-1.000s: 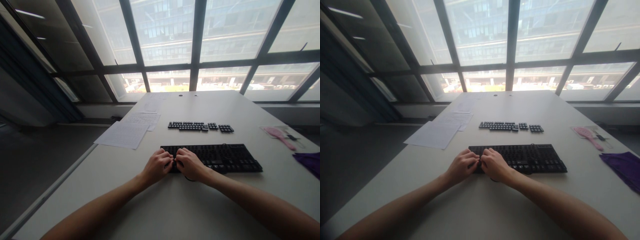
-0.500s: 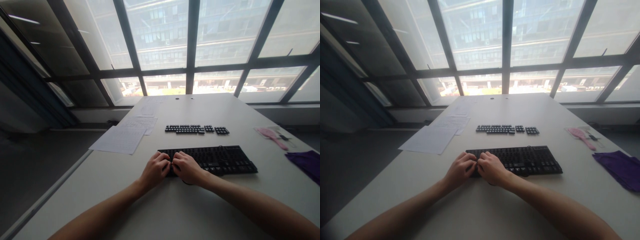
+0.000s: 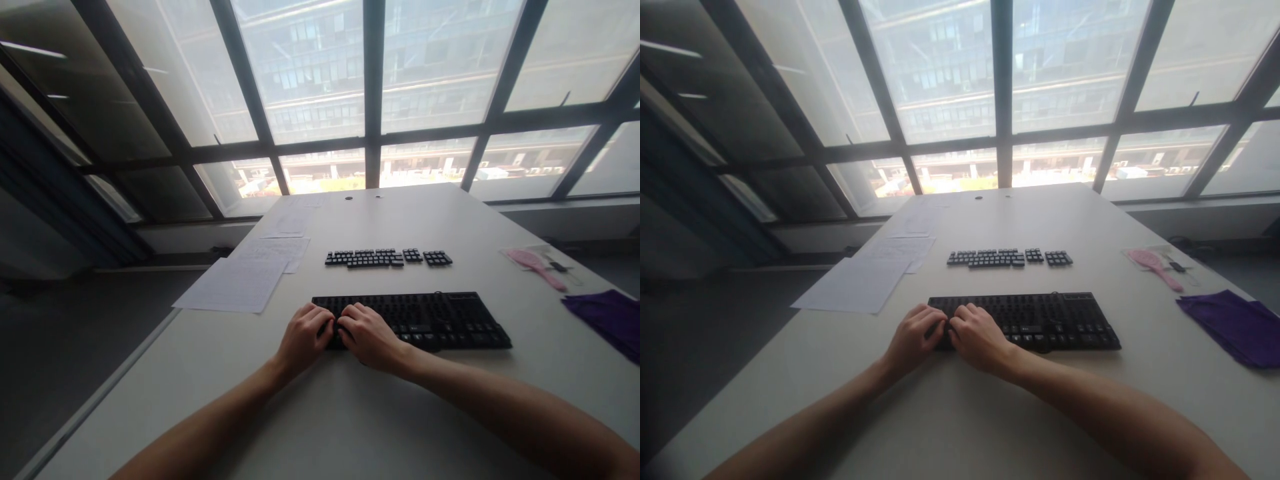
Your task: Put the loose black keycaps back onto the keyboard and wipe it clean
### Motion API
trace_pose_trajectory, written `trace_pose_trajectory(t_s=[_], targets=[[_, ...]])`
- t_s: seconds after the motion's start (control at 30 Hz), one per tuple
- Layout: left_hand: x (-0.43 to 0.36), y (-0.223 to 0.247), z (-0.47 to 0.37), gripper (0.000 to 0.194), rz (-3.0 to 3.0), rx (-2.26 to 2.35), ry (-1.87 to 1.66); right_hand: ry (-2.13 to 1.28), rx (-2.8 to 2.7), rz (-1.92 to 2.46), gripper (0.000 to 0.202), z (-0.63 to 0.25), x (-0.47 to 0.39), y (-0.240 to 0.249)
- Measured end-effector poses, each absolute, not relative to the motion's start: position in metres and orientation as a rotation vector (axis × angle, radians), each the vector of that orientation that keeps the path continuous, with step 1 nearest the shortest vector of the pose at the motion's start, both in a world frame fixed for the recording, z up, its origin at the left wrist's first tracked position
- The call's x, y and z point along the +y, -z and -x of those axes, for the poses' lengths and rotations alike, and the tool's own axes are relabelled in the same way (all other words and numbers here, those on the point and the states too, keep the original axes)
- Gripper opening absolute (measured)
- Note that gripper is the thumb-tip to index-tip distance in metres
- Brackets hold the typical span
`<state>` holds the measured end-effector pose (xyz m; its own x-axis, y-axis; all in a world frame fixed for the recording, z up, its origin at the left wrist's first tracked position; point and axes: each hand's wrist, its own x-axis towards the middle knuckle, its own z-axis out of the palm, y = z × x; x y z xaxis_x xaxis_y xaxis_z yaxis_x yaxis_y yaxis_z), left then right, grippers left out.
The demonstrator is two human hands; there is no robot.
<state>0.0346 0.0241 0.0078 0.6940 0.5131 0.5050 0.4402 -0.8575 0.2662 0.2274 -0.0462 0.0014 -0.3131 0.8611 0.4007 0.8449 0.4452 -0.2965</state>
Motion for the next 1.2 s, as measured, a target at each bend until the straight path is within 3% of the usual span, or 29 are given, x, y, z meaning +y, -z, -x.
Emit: trace_pose_trajectory(t_s=[0.2, 0.5, 1.2], targets=[[0.0255, -0.0091, -0.035, 0.022, -2.761, 0.72, -0.866, -0.046, -2.213, 1.404, 0.015, -0.2276, -0.0455, -0.0014], [0.0271, -0.006, -0.0345, 0.016, -2.584, 0.847, -0.946, -0.092, -2.16, 1.463, 0.014, -0.2293, -0.0469, -0.0027], [0.0307, -0.015, -0.0365, 0.027, -2.62, 0.753, -0.937, -0.135, -2.157, 1.402, 0.017, -0.2328, -0.0462, -0.0052]])
